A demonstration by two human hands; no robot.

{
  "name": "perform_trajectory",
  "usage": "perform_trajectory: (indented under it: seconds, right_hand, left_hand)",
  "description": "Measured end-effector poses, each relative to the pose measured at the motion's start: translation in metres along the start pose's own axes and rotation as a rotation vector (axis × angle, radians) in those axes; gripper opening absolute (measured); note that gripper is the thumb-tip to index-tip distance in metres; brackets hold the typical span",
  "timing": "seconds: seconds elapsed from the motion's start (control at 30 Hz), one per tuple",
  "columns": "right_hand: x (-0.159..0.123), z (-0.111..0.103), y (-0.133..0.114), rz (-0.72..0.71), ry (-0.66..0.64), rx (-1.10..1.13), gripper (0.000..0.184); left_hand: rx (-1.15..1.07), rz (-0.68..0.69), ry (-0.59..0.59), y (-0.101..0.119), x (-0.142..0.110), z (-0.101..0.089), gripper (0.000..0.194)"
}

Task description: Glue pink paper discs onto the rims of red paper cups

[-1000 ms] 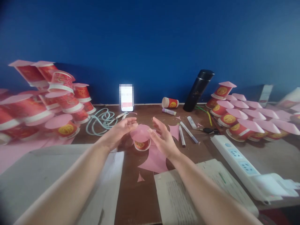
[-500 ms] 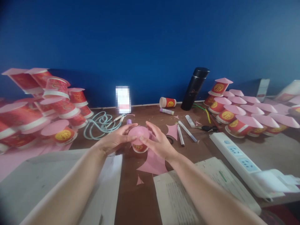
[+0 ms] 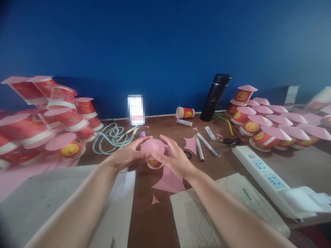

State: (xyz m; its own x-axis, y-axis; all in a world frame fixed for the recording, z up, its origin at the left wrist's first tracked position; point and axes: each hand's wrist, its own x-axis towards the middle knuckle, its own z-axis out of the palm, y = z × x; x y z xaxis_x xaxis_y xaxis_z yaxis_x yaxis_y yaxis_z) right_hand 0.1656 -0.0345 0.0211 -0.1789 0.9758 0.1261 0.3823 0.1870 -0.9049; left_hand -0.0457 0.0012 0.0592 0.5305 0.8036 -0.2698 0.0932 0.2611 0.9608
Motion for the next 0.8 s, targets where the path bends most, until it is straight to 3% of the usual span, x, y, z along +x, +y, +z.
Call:
perform_trajectory:
  seconds: [0.37,0.6,0.67,0.8]
  right_hand:
    - [0.001,0.002,-0.005,0.079,0.002,-0.045,0.067]
    - [0.0,0.007,0.003,-0.007,0.052,-0.039,0.071]
    - [-0.002,0.007,0.001,-0.023,0.054,-0.043,0.073]
    - [-0.005,0.006,-0.002,-0.072,0.077,-0.136,0.09]
  left_hand:
    - [-0.001,0.004,0.004,-0.003,0.002,0.001,0.087]
    - [0.362,0.13,0.096,0.007,-0.004,-0.008,0.077]
    - [0.48,0.216,0.171,0.012,-0.009,-0.009,0.067]
    - [0.817,0.442,0.503,0.007,-0.024,0.001,0.047]
